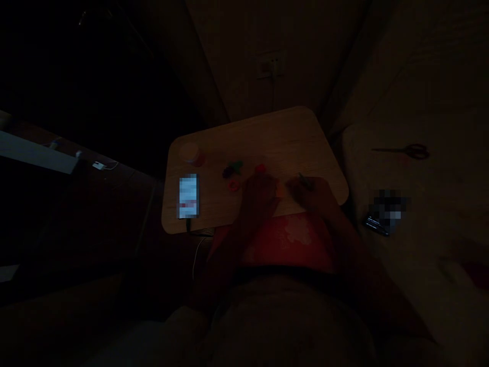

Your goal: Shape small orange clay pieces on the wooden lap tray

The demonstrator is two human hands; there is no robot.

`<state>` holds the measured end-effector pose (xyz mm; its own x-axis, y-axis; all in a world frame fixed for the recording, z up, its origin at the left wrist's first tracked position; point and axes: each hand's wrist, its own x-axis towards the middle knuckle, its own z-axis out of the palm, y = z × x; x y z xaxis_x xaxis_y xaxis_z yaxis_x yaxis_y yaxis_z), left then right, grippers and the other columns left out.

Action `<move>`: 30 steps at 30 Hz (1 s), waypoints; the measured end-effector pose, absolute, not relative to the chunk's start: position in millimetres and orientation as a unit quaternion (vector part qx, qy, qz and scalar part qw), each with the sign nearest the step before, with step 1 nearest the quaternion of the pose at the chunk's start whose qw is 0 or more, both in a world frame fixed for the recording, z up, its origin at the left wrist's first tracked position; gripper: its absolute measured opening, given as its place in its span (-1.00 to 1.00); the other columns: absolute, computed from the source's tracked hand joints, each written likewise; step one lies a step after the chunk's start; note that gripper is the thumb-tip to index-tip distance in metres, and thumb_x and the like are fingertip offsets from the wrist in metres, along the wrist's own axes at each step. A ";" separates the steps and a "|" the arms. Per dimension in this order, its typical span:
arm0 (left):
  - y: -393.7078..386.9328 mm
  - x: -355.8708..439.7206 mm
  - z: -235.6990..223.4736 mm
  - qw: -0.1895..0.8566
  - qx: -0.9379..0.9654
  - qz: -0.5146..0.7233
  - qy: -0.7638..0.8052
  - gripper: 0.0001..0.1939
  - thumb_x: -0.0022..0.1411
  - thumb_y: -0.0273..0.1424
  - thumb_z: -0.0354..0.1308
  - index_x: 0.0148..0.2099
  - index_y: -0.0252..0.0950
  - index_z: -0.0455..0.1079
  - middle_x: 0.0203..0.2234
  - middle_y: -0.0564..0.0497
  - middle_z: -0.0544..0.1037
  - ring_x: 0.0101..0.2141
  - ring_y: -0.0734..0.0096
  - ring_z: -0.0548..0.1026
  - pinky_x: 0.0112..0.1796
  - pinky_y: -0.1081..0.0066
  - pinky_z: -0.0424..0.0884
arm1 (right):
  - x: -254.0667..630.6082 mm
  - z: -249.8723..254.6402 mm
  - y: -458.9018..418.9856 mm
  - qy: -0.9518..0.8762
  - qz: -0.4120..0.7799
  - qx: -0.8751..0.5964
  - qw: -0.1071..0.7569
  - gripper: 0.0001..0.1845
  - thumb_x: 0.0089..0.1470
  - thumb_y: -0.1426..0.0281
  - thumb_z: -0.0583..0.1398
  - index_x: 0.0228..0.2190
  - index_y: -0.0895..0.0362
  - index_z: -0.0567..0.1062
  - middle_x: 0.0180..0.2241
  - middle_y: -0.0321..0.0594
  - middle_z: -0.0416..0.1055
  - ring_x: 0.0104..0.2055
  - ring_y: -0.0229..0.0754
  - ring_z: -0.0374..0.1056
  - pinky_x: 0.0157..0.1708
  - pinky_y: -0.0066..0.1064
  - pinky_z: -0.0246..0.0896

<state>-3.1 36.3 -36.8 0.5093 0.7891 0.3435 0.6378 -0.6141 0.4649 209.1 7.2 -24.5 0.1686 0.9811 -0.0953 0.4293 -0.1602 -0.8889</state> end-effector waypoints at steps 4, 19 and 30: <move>30.5 -6.0 -37.3 0.129 0.870 0.269 0.393 -0.68 0.39 -0.31 0.26 0.14 -0.26 0.53 0.07 -0.18 0.64 0.13 0.00 0.53 0.23 0.00 0.30 | 207.8 -22.3 -0.5 -0.564 0.295 -0.694 0.337 -0.65 0.17 0.07 0.28 -0.27 0.10 0.63 -0.39 -0.08 0.63 -0.38 0.01 0.49 -0.41 -0.27 0.27; 22.1 -11.7 -43.5 0.129 0.898 0.227 0.353 -0.59 0.48 -0.43 0.09 0.30 -0.27 0.46 0.25 -0.22 0.58 0.30 0.01 0.47 0.32 -0.09 0.28 | 219.2 -32.3 21.9 -0.539 0.288 -0.656 0.444 -0.79 0.11 0.28 0.23 -0.26 0.08 0.63 -0.22 -0.08 0.68 -0.22 0.03 0.56 -0.18 -0.18 0.39; 22.2 -8.4 -40.7 0.113 0.899 0.232 0.355 -0.64 0.46 -0.45 0.11 0.23 -0.34 0.47 0.19 -0.26 0.58 0.22 0.00 0.50 0.26 -0.03 0.37 | 237.4 -17.9 46.1 -0.567 0.352 -0.563 0.487 -0.70 0.15 0.07 0.31 -0.35 0.04 0.51 -0.44 -0.23 0.48 -0.38 -0.11 0.37 -0.33 -0.25 0.30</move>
